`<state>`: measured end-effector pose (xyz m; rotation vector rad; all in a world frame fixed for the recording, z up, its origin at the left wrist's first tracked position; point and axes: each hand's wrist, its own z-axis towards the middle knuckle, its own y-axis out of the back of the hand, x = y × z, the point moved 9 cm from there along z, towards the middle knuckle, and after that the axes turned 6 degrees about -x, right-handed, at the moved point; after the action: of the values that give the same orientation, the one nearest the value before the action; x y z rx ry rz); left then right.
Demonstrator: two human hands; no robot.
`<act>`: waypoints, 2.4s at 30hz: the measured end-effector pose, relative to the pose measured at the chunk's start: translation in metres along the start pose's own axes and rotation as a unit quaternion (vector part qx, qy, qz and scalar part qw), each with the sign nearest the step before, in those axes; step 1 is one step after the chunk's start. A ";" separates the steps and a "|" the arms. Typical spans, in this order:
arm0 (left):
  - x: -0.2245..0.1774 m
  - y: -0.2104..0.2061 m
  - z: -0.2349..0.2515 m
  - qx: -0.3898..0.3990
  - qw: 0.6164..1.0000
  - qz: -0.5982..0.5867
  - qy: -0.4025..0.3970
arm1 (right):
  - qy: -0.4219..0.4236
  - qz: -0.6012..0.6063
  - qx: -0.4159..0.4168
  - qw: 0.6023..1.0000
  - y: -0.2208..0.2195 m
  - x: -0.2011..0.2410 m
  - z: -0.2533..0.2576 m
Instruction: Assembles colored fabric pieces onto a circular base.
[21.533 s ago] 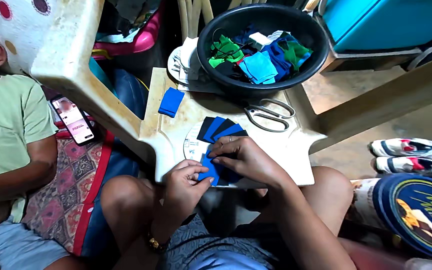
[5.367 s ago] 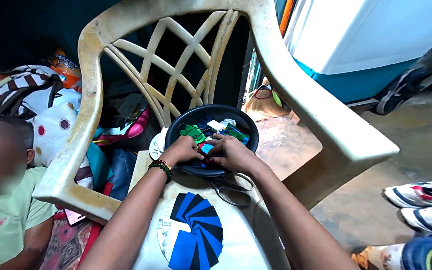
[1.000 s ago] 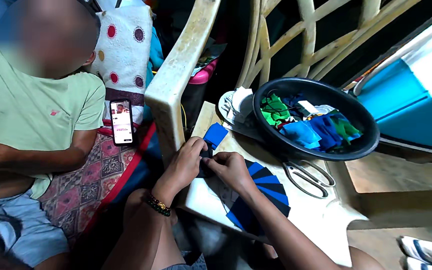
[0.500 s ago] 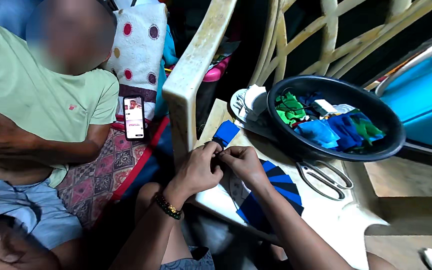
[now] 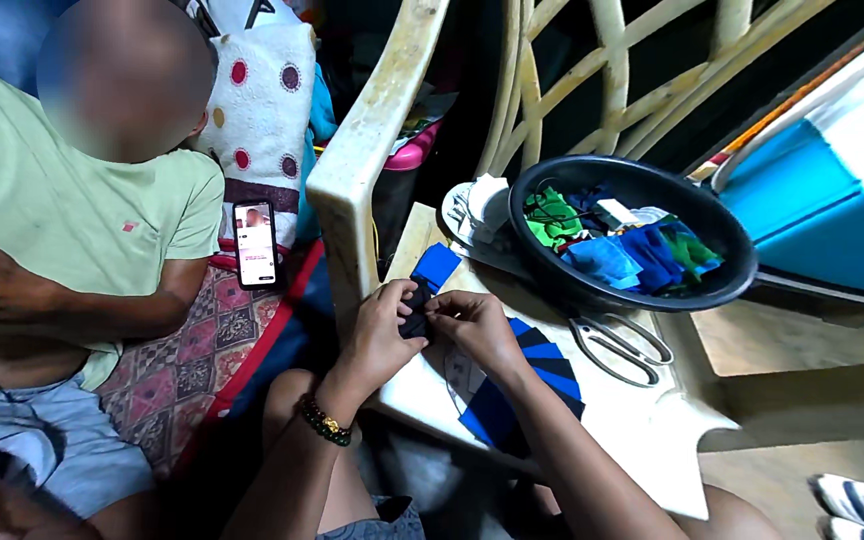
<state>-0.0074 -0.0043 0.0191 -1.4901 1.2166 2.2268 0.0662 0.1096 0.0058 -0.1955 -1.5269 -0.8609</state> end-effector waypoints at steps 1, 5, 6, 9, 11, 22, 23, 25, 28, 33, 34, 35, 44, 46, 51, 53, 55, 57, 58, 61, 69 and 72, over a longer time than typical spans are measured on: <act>0.000 0.001 -0.001 -0.001 1.000 0.004 -0.002 | 0.018 -0.007 0.015 1.000 -0.002 0.001 -0.001; 0.001 0.001 -0.002 0.008 1.000 0.018 0.008 | 0.104 -0.082 0.076 0.988 -0.014 0.008 -0.001; 0.001 0.001 -0.001 0.009 1.000 0.021 0.009 | 0.117 -0.099 0.088 0.984 -0.016 0.009 -0.001; 0.001 0.000 -0.001 0.014 1.000 0.022 0.005 | 0.152 -0.126 0.117 0.973 -0.017 0.014 0.001; 0.000 0.000 -0.001 0.020 1.000 0.023 0.003 | 0.168 -0.128 0.122 0.970 -0.014 0.018 0.002; -0.005 0.025 -0.005 -0.132 0.971 -0.178 -0.089 | 0.200 0.037 0.041 0.978 0.013 0.039 0.002; -0.005 0.025 -0.005 -0.123 0.960 -0.241 -0.073 | 0.177 0.064 0.044 0.981 0.016 0.038 0.000; -0.003 0.018 -0.006 -0.085 0.934 -0.347 -0.008 | 0.114 0.135 0.067 0.982 0.020 0.033 -0.005; -0.004 0.007 -0.009 -0.041 0.902 -0.425 0.065 | 0.026 0.223 0.086 0.971 0.023 0.022 -0.016; -0.008 -0.004 -0.013 0.000 0.893 -0.448 0.048 | 0.001 0.268 0.077 0.960 0.033 0.013 -0.036; -0.010 -0.006 -0.014 0.009 0.897 -0.441 0.036 | 0.005 0.268 0.073 0.961 0.035 0.012 -0.039; -0.012 -0.008 -0.015 0.021 0.901 -0.432 0.025 | 0.010 0.269 0.069 0.961 0.038 0.010 -0.042; -0.028 -0.029 -0.031 0.075 0.926 -0.357 -0.096 | 0.078 0.232 0.054 0.968 0.063 -0.005 -0.066; -0.032 -0.036 -0.036 0.102 0.937 -0.317 -0.107 | 0.081 0.219 0.066 0.970 0.066 -0.008 -0.071; -0.029 -0.061 -0.048 0.190 0.949 -0.248 -0.030 | 0.087 0.155 0.068 0.982 0.074 -0.021 -0.080; -0.021 -0.072 -0.053 0.218 0.950 -0.223 0.033 | 0.081 0.100 0.052 0.990 0.076 -0.027 -0.082; -0.016 -0.079 -0.055 0.227 0.955 -0.175 0.071 | 0.083 0.047 0.044 0.994 0.075 -0.032 -0.084; -0.014 -0.081 -0.056 0.227 0.963 -0.124 0.074 | 0.099 0.001 0.040 0.994 0.072 -0.034 -0.085; -0.014 -0.082 -0.056 0.223 0.967 -0.102 0.065 | 0.109 -0.019 0.037 0.993 0.070 -0.033 -0.086; -0.013 -0.082 -0.056 0.208 0.975 -0.065 0.033 | 0.126 -0.051 0.026 0.990 0.068 -0.032 -0.086; -0.014 -0.080 -0.056 0.177 0.984 -0.023 0.001 | 0.135 -0.072 0.008 0.988 0.069 -0.033 -0.085; -0.014 -0.079 -0.056 0.162 0.986 0.001 -0.028 | 0.137 -0.068 0.007 0.988 0.068 -0.034 -0.084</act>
<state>0.0817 0.0101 -0.0185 -1.2909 1.4767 1.9400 0.1788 0.1185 -0.0058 0.0376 -1.2991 -0.9422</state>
